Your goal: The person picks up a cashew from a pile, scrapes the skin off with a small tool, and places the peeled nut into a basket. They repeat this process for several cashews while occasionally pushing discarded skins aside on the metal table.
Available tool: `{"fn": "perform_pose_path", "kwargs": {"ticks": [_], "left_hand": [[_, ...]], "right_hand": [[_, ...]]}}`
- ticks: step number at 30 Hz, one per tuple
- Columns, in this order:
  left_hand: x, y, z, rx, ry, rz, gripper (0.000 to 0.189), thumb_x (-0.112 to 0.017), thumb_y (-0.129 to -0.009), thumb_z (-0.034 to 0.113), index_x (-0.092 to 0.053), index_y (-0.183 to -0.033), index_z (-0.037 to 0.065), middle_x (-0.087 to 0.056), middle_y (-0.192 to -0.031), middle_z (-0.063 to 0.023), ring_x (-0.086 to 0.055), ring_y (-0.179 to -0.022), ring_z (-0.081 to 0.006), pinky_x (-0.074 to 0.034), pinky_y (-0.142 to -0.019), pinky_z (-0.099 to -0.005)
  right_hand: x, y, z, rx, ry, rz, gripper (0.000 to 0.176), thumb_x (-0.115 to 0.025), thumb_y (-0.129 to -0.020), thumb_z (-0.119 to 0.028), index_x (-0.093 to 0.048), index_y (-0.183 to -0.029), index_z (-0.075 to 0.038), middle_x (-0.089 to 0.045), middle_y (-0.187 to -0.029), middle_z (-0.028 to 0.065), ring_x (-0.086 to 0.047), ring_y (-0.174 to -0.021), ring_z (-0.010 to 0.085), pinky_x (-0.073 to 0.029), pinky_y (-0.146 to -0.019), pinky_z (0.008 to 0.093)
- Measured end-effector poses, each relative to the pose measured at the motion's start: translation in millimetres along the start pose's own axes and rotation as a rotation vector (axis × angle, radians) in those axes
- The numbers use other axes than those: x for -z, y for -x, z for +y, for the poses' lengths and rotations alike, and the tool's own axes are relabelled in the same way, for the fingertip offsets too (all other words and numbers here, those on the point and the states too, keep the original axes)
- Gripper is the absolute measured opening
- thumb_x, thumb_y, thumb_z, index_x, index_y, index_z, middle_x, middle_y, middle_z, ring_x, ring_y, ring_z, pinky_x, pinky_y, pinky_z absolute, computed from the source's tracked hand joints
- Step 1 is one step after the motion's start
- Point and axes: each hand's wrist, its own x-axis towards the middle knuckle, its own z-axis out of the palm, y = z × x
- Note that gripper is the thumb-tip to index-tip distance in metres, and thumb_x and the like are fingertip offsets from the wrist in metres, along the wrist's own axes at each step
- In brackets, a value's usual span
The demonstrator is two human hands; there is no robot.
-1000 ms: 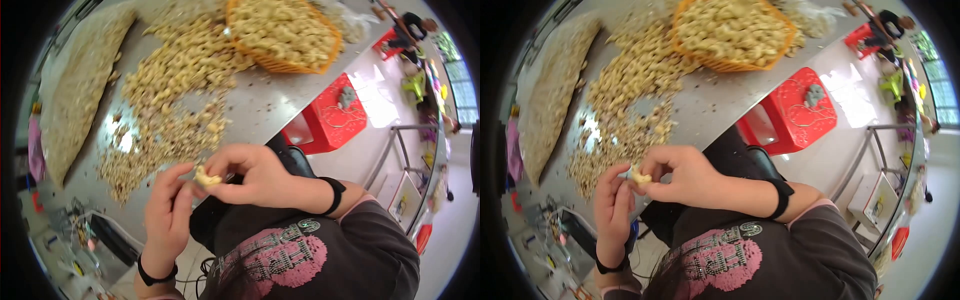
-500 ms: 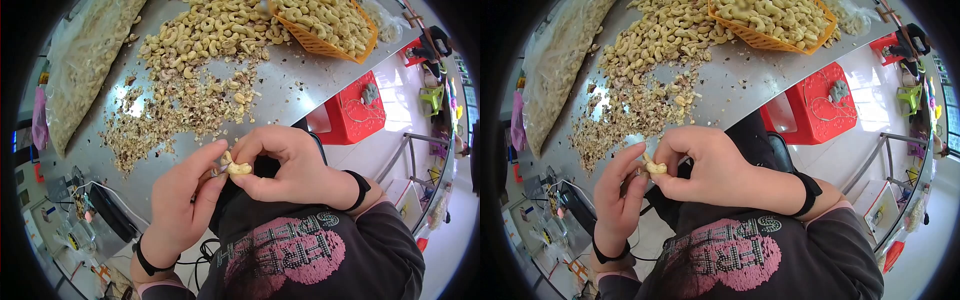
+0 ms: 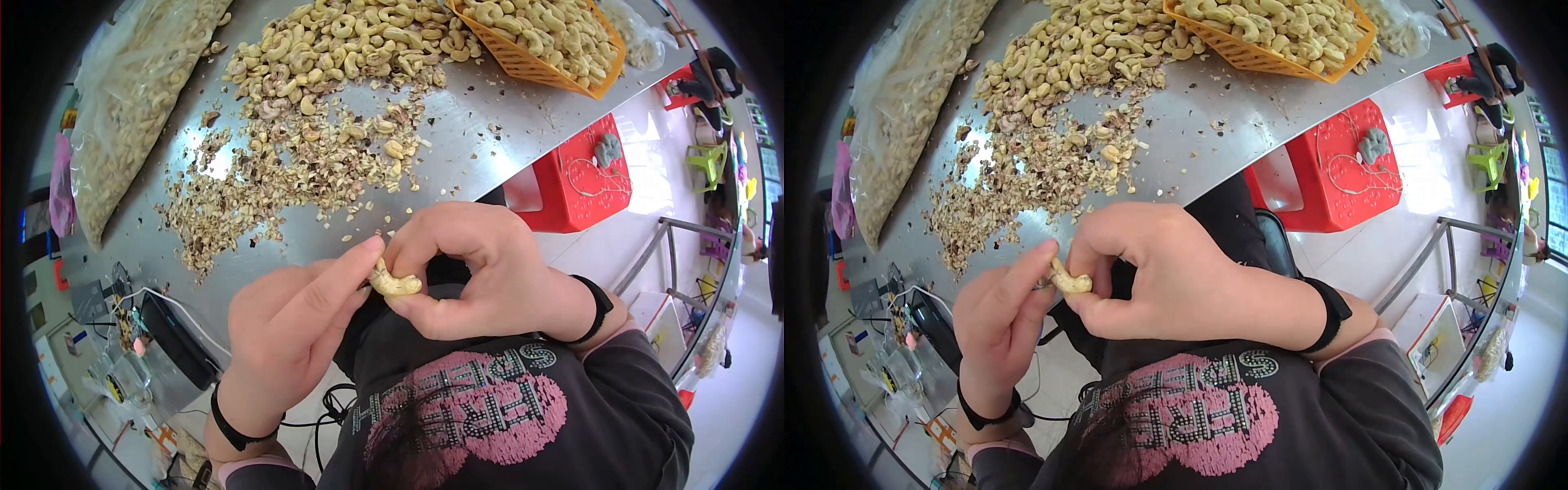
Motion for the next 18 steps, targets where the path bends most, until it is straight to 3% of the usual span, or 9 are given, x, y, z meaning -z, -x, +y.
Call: {"fn": "perform_pose_path", "kwargs": {"ticks": [6, 8, 9, 11, 14, 16, 18], "left_hand": [[-0.1, 1.0, -5.3, -0.051, -0.023, 0.023, 0.038, -0.061, -0.068, -0.001, -0.058, -0.105, 0.007, -0.061, -0.075, -0.0088, -0.055, -0.057, -0.0169, -0.043, -0.050, -0.0241], [0.0, 4.8, -4.5, 0.244, 0.336, -0.058, 0.031, -0.055, -0.076, 0.001, -0.057, -0.106, 0.006, -0.061, -0.075, -0.0068, -0.052, -0.054, -0.0105, -0.041, -0.049, -0.0209], [1.0, 5.5, -3.3, 0.245, 0.336, -0.058, 0.031, -0.055, -0.076, 0.001, -0.057, -0.106, 0.006, -0.061, -0.075, -0.0068, -0.052, -0.054, -0.0105, -0.041, -0.049, -0.0209], [3.5, 6.2, -1.1, 0.614, 0.788, -0.072, 0.026, -0.048, -0.083, 0.003, -0.056, -0.107, 0.005, -0.061, -0.075, -0.0038, -0.047, -0.054, -0.0047, -0.039, -0.048, -0.0174], [2.6, 6.1, -4.4, 0.561, 0.802, -0.064, 0.027, -0.046, -0.083, 0.004, -0.054, -0.109, 0.003, -0.060, -0.075, -0.0035, -0.044, -0.053, -0.0029, -0.037, -0.048, -0.0156], [1.4, 7.3, -8.1, 0.532, 0.738, -0.075, 0.029, -0.047, -0.083, 0.005, -0.052, -0.111, 0.002, -0.060, -0.075, -0.0046, -0.045, -0.054, -0.0031, -0.037, -0.049, -0.0155], [1.2, 7.6, -8.7, 0.501, 0.675, -0.085, 0.031, -0.047, -0.083, 0.005, -0.050, -0.113, 0.002, -0.060, -0.075, -0.0058, -0.046, -0.055, -0.0032, -0.037, -0.049, -0.0155]], "right_hand": [[-2.5, 2.2, 1.0, -0.130, -0.174, -0.017, 0.010, -0.063, -0.064, -0.005, -0.054, -0.068, -0.005, -0.052, -0.056, -0.0003, -0.053, -0.053, 0.0076, -0.040, -0.051, 0.0216], [-3.0, 1.7, 1.1, -0.158, -0.217, -0.021, 0.010, -0.063, -0.065, -0.005, -0.054, -0.068, -0.004, -0.052, -0.057, -0.0005, -0.053, -0.053, 0.0064, -0.040, -0.052, 0.0207], [-2.8, 1.4, 0.3, -0.166, -0.240, -0.024, 0.010, -0.063, -0.065, -0.006, -0.054, -0.069, -0.004, -0.052, -0.058, -0.0003, -0.053, -0.054, 0.0059, -0.040, -0.052, 0.0200], [-2.9, 1.4, 0.7, -0.177, -0.263, -0.028, 0.010, -0.063, -0.066, -0.006, -0.054, -0.070, -0.003, -0.053, -0.060, -0.0001, -0.053, -0.055, 0.0053, -0.040, -0.052, 0.0193], [0.1, 0.6, 0.7, -0.174, -0.276, -0.048, 0.010, -0.063, -0.067, -0.005, -0.054, -0.071, -0.002, -0.053, -0.063, 0.0003, -0.053, -0.056, 0.0052, -0.040, -0.052, 0.0189], [5.6, -0.6, -4.8, -0.306, -0.299, -0.172, 0.014, -0.062, -0.070, 0.001, -0.052, -0.079, 0.002, -0.056, -0.083, 0.0086, -0.055, -0.079, 0.0134, -0.043, -0.073, 0.0244], [5.4, -1.1, -3.9, -0.294, -0.307, -0.169, 0.014, -0.062, -0.070, 0.001, -0.052, -0.079, 0.002, -0.056, -0.084, 0.0087, -0.055, -0.080, 0.0134, -0.043, -0.073, 0.0245]]}}
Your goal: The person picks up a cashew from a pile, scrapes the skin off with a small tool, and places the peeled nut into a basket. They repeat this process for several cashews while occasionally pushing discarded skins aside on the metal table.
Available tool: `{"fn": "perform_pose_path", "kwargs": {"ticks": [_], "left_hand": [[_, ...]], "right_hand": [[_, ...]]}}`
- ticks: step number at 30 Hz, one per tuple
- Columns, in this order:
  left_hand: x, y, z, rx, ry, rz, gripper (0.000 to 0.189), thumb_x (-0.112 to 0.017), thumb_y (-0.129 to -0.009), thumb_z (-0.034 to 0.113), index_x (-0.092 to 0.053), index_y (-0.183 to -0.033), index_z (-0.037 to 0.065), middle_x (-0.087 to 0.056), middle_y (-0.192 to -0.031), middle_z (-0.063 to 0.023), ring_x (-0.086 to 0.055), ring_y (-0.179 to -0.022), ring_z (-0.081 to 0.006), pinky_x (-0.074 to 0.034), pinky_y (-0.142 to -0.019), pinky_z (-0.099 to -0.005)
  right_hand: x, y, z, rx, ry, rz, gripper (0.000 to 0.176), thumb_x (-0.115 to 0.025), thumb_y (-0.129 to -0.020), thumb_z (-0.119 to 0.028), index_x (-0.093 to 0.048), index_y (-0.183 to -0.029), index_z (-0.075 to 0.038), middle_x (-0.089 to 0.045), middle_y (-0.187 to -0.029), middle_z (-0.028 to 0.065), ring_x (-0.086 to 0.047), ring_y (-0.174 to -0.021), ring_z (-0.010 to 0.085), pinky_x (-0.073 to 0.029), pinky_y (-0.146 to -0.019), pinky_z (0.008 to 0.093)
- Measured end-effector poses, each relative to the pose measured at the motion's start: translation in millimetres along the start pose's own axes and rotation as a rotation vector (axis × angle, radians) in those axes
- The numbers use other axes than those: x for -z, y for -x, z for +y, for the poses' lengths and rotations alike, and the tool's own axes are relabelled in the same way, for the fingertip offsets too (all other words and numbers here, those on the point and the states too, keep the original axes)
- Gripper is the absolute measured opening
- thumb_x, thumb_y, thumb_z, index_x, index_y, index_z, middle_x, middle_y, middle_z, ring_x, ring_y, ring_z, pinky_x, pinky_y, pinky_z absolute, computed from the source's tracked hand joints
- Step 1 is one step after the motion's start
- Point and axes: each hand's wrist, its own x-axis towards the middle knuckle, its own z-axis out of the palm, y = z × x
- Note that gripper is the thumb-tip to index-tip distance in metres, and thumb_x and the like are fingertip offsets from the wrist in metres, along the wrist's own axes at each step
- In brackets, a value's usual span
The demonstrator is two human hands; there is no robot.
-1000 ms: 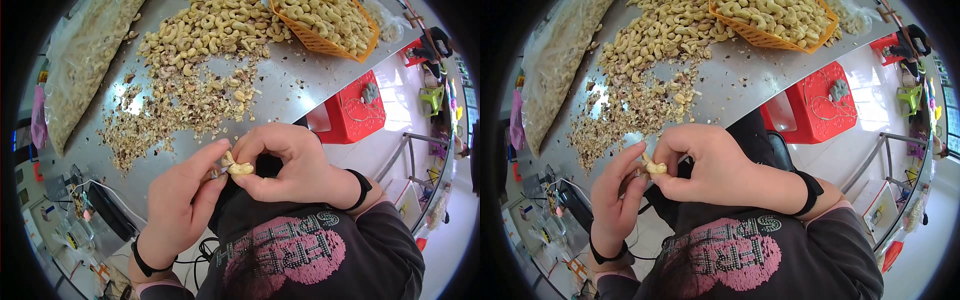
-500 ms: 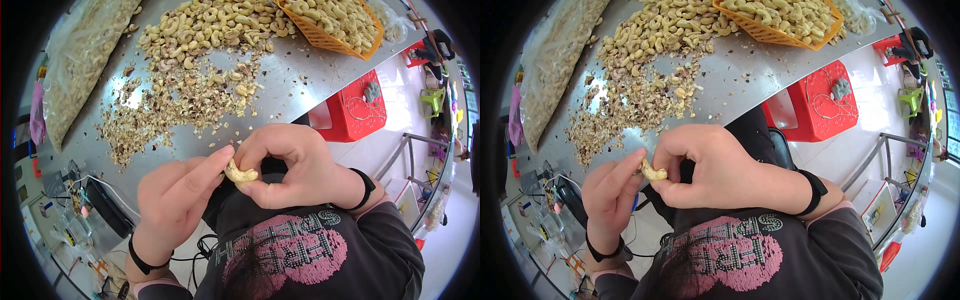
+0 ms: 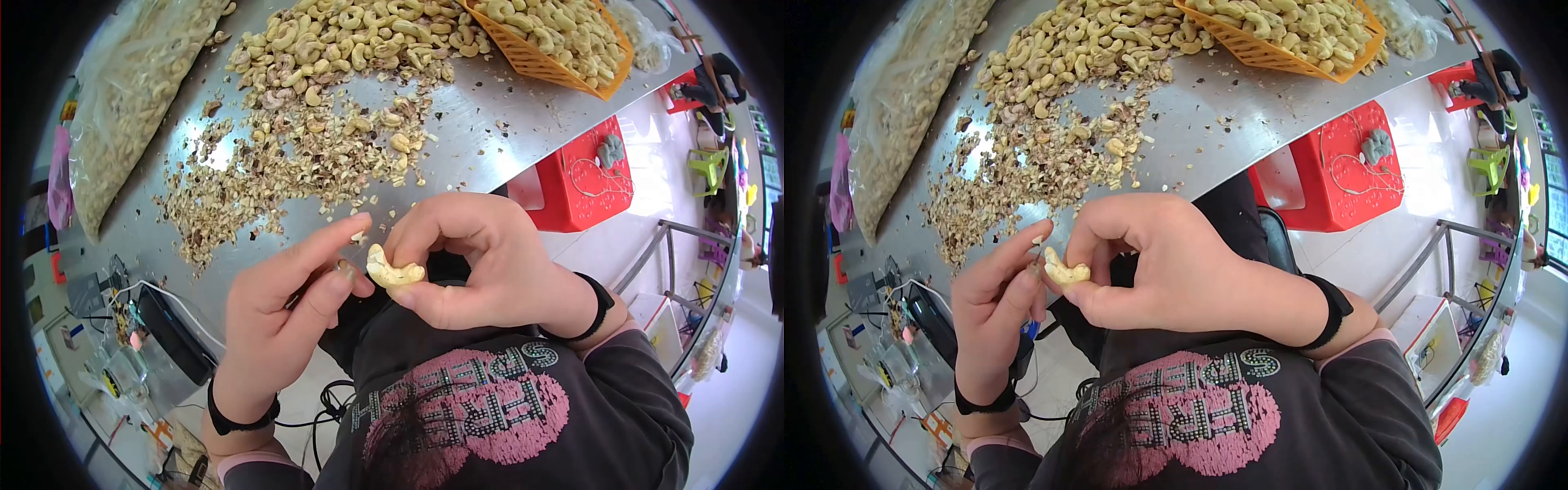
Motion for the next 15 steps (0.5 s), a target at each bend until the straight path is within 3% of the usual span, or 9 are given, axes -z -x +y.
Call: {"fn": "perform_pose_path", "kwargs": {"ticks": [6, 11, 14, 15], "left_hand": [[-1.0, 2.1, 4.2, -0.059, -0.009, 0.006, 0.037, -0.051, -0.080, 0.004, -0.046, -0.118, 0.003, -0.059, -0.074, -0.0043, -0.050, -0.060, -0.0066, -0.041, -0.055, -0.0188], [2.1, 3.9, 9.6, -0.161, -0.353, -0.022, 0.044, -0.057, -0.073, 0.001, -0.049, -0.116, 0.007, -0.056, -0.067, -0.0058, -0.055, -0.058, -0.0135, -0.041, -0.054, -0.0230], [1.4, 2.0, 3.8, -0.279, -0.455, -0.020, 0.046, -0.060, -0.070, 0.001, -0.050, -0.114, 0.009, -0.055, -0.065, -0.0074, -0.054, -0.055, -0.0183, -0.041, -0.052, -0.0257], [0.8, 2.0, 4.6, -0.278, -0.456, -0.020, 0.046, -0.060, -0.070, 0.001, -0.050, -0.114, 0.009, -0.055, -0.065, -0.0074, -0.054, -0.055, -0.0183, -0.041, -0.052, -0.0257]], "right_hand": [[0.6, -0.8, 0.0, 0.008, 0.032, -0.006, 0.013, -0.061, -0.069, 0.001, -0.052, -0.079, 0.002, -0.056, -0.084, 0.0087, -0.054, -0.080, 0.0133, -0.043, -0.073, 0.0246], [-0.1, -2.0, -1.1, 0.033, 0.173, -0.005, 0.012, -0.061, -0.067, 0.002, -0.052, -0.076, 0.001, -0.056, -0.080, 0.0080, -0.054, -0.075, 0.0126, -0.043, -0.069, 0.0236], [-2.6, -3.2, 1.5, 0.083, 0.261, 0.016, 0.012, -0.061, -0.065, 0.002, -0.053, -0.074, 0.000, -0.057, -0.076, 0.0066, -0.054, -0.069, 0.0119, -0.042, -0.064, 0.0228], [-4.3, -4.4, 5.6, 0.168, 0.295, 0.075, 0.011, -0.062, -0.064, -0.002, -0.052, -0.070, -0.002, -0.054, -0.066, 0.0045, -0.053, -0.061, 0.0123, -0.041, -0.056, 0.0237]]}}
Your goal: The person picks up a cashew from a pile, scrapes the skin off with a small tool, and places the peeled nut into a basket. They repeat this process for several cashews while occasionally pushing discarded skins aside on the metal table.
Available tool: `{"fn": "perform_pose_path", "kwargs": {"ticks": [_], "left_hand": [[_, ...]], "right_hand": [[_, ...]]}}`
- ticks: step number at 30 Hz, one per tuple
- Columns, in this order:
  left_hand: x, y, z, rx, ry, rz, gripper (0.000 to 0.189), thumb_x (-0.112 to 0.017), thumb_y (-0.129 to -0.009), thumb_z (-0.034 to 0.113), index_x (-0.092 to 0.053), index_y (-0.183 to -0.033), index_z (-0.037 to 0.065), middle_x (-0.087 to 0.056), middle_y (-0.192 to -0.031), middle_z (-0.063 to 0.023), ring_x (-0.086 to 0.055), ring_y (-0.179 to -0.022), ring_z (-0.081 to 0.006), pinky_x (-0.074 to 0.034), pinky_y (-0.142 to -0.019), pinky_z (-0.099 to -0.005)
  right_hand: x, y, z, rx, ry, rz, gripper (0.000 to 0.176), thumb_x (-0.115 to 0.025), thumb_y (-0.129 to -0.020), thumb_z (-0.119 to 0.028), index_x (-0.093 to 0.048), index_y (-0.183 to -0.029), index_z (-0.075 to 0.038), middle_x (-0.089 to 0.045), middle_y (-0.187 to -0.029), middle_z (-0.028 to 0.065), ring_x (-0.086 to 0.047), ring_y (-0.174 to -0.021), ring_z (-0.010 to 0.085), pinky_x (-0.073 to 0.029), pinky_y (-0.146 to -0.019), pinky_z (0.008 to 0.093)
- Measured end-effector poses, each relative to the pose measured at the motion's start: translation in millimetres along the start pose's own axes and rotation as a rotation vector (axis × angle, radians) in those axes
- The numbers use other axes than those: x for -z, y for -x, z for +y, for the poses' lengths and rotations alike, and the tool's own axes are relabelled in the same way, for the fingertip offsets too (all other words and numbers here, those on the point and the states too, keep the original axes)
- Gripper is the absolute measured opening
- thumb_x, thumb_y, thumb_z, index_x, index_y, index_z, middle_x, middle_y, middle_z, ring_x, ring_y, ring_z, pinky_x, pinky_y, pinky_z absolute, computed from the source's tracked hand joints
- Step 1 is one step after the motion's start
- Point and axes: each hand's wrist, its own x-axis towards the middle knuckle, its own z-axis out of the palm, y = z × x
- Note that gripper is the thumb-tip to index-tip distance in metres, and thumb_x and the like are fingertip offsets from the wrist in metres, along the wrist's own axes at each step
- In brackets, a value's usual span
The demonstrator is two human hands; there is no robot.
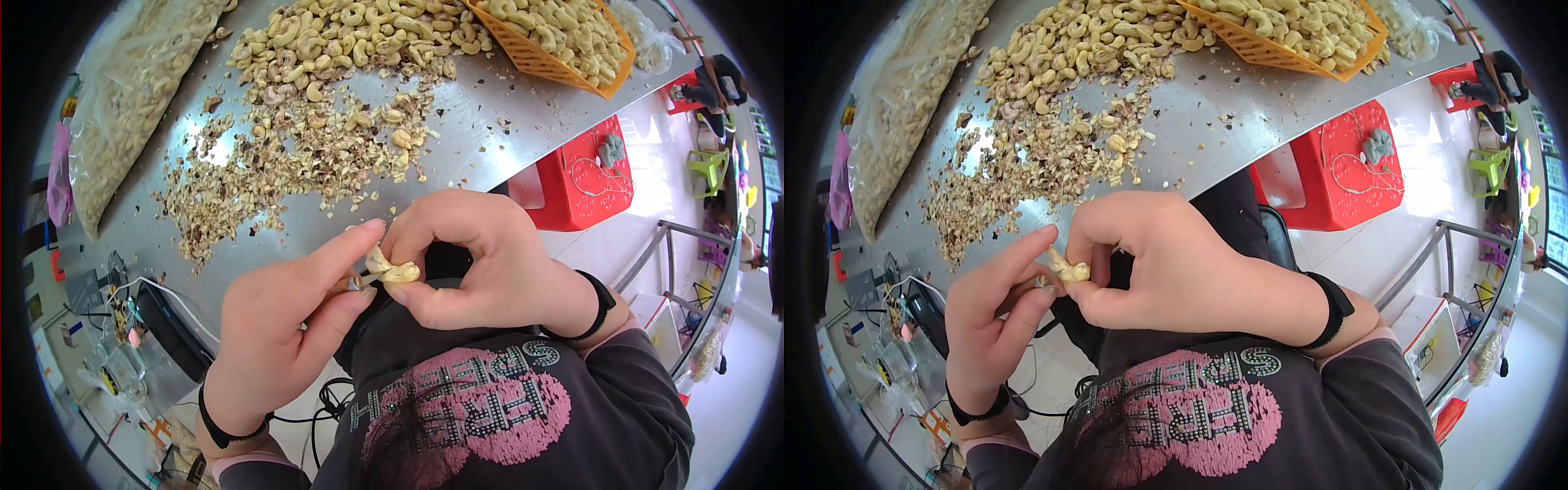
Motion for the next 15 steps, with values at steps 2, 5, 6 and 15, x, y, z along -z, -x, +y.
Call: {"fn": "perform_pose_path", "kwargs": {"ticks": [2, 5, 6, 15], "left_hand": [[-0.6, -1.2, 2.7, 0.005, -0.055, 0.014, 0.046, -0.061, -0.069, 0.002, -0.052, -0.113, 0.009, -0.056, -0.066, -0.0085, -0.053, -0.054, -0.0203, -0.041, -0.050, -0.0277], [-1.6, -2.6, 3.3, -0.085, -0.226, 0.046, 0.044, -0.062, -0.068, 0.002, -0.053, -0.111, 0.009, -0.057, -0.066, -0.0082, -0.053, -0.054, -0.0196, -0.041, -0.049, -0.0278], [-2.6, -2.7, 3.7, -0.085, -0.227, 0.046, 0.044, -0.062, -0.068, 0.002, -0.053, -0.111, 0.009, -0.057, -0.066, -0.0082, -0.053, -0.054, -0.0196, -0.041, -0.049, -0.0278], [-7.8, -3.7, 1.4, -0.144, -0.308, 0.163, 0.036, -0.061, -0.069, 0.002, -0.058, -0.105, 0.008, -0.058, -0.069, -0.0080, -0.054, -0.055, -0.0192, -0.042, -0.049, -0.0261]], "right_hand": [[-2.4, -0.5, 2.0, 0.077, 0.036, 0.069, 0.012, -0.063, -0.062, -0.006, -0.052, -0.066, -0.005, -0.051, -0.056, 0.0025, -0.052, -0.052, 0.0128, -0.040, -0.048, 0.0246], [-3.2, -0.7, 1.9, 0.121, 0.107, 0.101, 0.013, -0.063, -0.061, -0.005, -0.051, -0.065, -0.005, -0.049, -0.056, 0.0034, -0.052, -0.051, 0.0148, -0.040, -0.048, 0.0255], [-3.6, -0.9, 1.7, 0.131, 0.125, 0.115, 0.013, -0.063, -0.061, -0.004, -0.051, -0.065, -0.005, -0.049, -0.056, 0.0036, -0.052, -0.051, 0.0152, -0.041, -0.048, 0.0257], [-3.8, -1.6, 3.4, 0.129, 0.153, 0.132, 0.013, -0.063, -0.061, -0.004, -0.051, -0.066, -0.005, -0.049, -0.057, 0.0042, -0.052, -0.052, 0.0152, -0.041, -0.048, 0.0257]]}}
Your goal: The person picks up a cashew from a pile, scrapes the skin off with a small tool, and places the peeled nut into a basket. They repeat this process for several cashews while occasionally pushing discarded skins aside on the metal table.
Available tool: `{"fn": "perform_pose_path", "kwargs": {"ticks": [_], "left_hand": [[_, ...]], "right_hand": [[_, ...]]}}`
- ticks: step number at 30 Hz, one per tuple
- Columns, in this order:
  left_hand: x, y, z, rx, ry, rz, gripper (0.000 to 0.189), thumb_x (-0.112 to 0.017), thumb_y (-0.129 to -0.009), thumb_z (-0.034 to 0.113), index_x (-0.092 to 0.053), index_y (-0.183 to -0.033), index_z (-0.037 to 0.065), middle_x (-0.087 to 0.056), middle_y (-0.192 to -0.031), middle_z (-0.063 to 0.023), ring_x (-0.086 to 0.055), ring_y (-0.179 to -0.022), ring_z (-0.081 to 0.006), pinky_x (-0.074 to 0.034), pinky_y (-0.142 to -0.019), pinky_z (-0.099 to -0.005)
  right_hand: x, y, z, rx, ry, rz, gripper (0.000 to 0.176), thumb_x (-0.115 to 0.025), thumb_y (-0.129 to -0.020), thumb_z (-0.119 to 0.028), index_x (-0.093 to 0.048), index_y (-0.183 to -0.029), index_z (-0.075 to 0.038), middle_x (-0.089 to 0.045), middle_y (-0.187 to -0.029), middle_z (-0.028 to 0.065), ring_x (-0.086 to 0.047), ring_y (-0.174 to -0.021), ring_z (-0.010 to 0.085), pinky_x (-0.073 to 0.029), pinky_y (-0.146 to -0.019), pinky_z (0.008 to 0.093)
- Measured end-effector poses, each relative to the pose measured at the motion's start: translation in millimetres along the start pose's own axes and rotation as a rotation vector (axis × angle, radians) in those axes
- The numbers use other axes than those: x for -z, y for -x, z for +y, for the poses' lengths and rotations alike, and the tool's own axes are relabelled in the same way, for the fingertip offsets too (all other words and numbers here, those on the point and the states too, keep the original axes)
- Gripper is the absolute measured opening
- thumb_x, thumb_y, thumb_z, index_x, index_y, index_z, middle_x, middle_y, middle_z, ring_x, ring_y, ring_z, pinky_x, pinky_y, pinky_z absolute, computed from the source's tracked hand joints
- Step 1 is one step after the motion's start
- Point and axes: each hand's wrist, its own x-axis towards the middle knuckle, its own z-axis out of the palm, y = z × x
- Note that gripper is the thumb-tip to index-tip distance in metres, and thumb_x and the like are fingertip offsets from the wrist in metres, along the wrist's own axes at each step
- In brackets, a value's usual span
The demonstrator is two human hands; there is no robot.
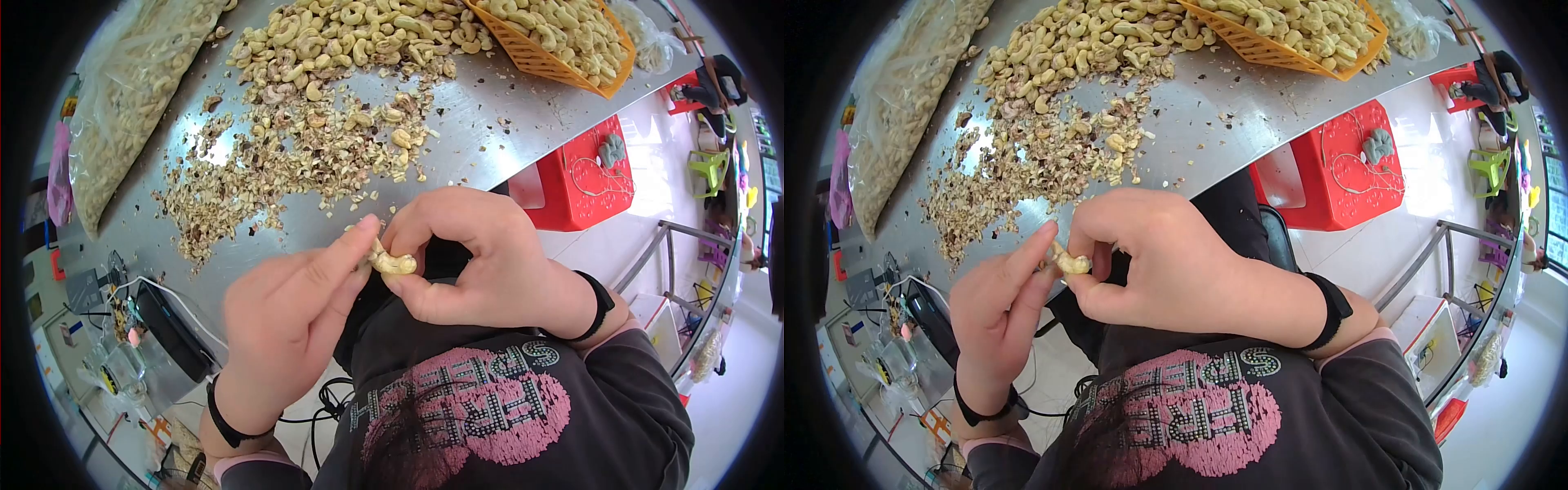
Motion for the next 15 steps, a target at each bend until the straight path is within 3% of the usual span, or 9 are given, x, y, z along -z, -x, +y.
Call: {"fn": "perform_pose_path", "kwargs": {"ticks": [2, 3, 5, 6, 8, 15], "left_hand": [[1.8, 1.1, 0.1, 0.198, 0.179, -0.084, 0.032, -0.057, -0.075, 0.003, -0.057, -0.106, 0.008, -0.059, -0.071, -0.0070, -0.053, -0.054, -0.0140, -0.040, -0.048, -0.0227], [2.6, 1.7, -0.7, 0.200, 0.179, -0.083, 0.032, -0.057, -0.075, 0.003, -0.057, -0.106, 0.008, -0.059, -0.071, -0.0070, -0.053, -0.054, -0.0140, -0.040, -0.048, -0.0227], [3.9, 2.7, -2.1, 0.409, 0.504, -0.105, 0.026, -0.051, -0.081, 0.006, -0.056, -0.107, 0.006, -0.060, -0.072, -0.0046, -0.047, -0.052, -0.0066, -0.037, -0.047, -0.0182], [3.6, 2.2, -2.3, 0.409, 0.505, -0.105, 0.026, -0.051, -0.081, 0.006, -0.056, -0.107, 0.006, -0.060, -0.072, -0.0046, -0.047, -0.052, -0.0066, -0.037, -0.047, -0.0182], [3.1, 0.4, -2.9, 0.607, 0.759, -0.049, 0.026, -0.046, -0.085, 0.008, -0.054, -0.109, 0.004, -0.059, -0.072, -0.0027, -0.042, -0.052, -0.0021, -0.034, -0.047, -0.0149], [3.9, 1.2, -4.7, 0.546, 0.821, -0.017, 0.032, -0.044, -0.086, 0.010, -0.046, -0.117, 0.002, -0.058, -0.071, -0.0041, -0.040, -0.052, -0.0018, -0.033, -0.047, -0.0139]], "right_hand": [[-0.5, 0.7, 0.1, -0.015, -0.018, -0.002, 0.013, -0.063, -0.061, -0.005, -0.051, -0.066, -0.005, -0.049, -0.057, 0.0043, -0.053, -0.052, 0.0150, -0.041, -0.048, 0.0255], [-0.5, 1.1, 0.2, -0.037, -0.066, -0.024, 0.013, -0.063, -0.063, -0.005, -0.052, -0.067, -0.004, -0.050, -0.057, 0.0035, -0.053, -0.052, 0.0132, -0.041, -0.049, 0.0245], [-0.2, 1.9, 0.2, -0.060, -0.113, -0.047, 0.012, -0.063, -0.064, -0.005, -0.052, -0.069, -0.004, -0.050, -0.057, 0.0027, -0.053, -0.052, 0.0113, -0.041, -0.049, 0.0235], [0.0, 2.6, 0.1, -0.133, -0.232, -0.047, 0.011, -0.063, -0.066, -0.005, -0.053, -0.070, -0.003, -0.051, -0.059, 0.0017, -0.052, -0.053, 0.0090, -0.041, -0.051, 0.0221], [0.1, 2.8, -0.6, -0.206, -0.351, -0.047, 0.010, -0.063, -0.069, -0.006, -0.053, -0.071, -0.003, -0.052, -0.061, 0.0006, -0.052, -0.055, 0.0067, -0.041, -0.053, 0.0208], [1.8, 0.4, -2.4, -0.409, -0.647, -0.078, 0.012, -0.063, -0.075, -0.010, -0.055, -0.080, -0.002, -0.054, -0.071, -0.0017, -0.050, -0.064, 0.0032, -0.040, -0.057, 0.0173]]}}
